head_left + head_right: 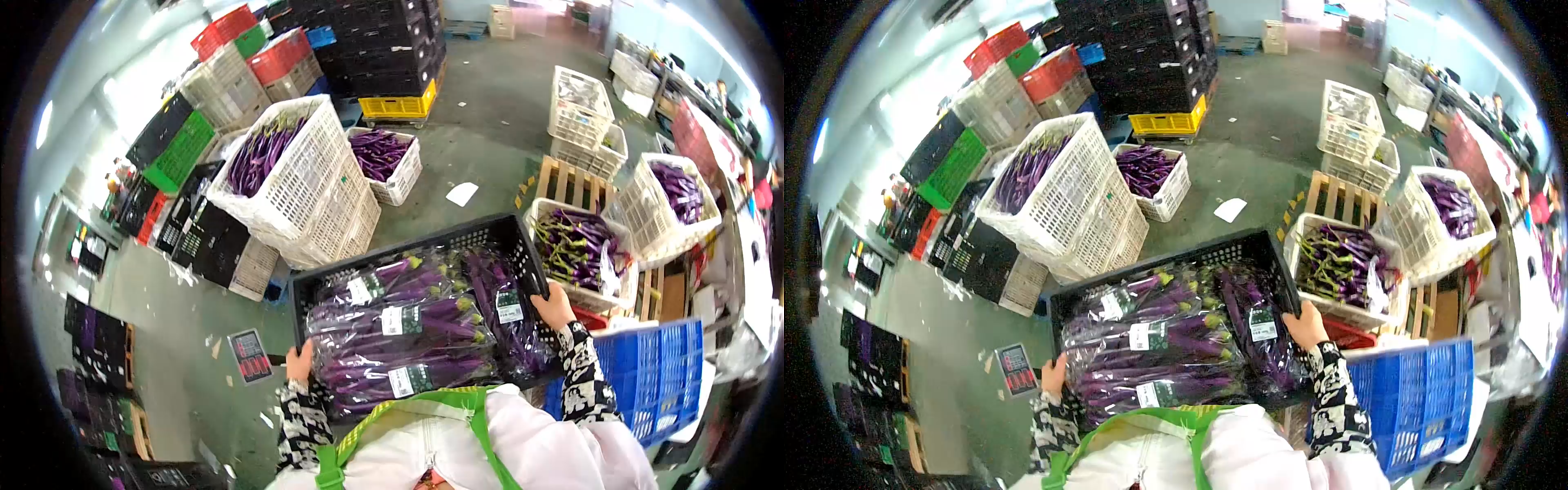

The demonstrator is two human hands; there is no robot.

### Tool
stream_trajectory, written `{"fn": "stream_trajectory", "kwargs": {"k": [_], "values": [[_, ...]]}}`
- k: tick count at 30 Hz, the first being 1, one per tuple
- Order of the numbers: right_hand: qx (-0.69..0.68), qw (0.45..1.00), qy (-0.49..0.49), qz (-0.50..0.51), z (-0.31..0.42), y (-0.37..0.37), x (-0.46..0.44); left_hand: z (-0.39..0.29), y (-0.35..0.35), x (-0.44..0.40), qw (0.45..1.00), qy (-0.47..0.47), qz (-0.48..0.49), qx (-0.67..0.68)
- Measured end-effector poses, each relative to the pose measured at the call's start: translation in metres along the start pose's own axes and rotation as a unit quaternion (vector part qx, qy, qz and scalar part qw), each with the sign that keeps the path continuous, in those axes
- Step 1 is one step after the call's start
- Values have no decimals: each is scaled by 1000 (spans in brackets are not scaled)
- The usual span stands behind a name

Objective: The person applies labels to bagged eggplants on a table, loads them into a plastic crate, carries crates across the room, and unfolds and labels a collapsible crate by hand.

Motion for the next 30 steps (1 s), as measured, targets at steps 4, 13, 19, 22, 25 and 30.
{"fn": "stream_trajectory", "kwargs": {"k": [4,13,19,22,25,30], "values": [[-46,998,-41,-15,-7,0,-38,-134,-16,-33,996,-8,80,43],[16,992,-36,-121,11,7,-148,-258,-114,-179,981,-93,132,110],[-10,981,-70,-183,48,33,-170,-294,-189,-286,980,-66,186,-5],[-5,974,-128,-190,71,45,-189,-341,-220,-295,966,-33,249,67],[-11,969,-132,-210,75,53,-223,-360,-282,-342,951,-25,298,80],[-42,965,-141,-218,46,54,-316,-417,-357,-406,957,-65,283,18]]}}
Point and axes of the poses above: each hand's wrist, its own x-axis away from the middle knuckle, its own y-axis out of the back of the hand, z = x × y, the point moved 6 cm from there along -x, towards the middle knuckle
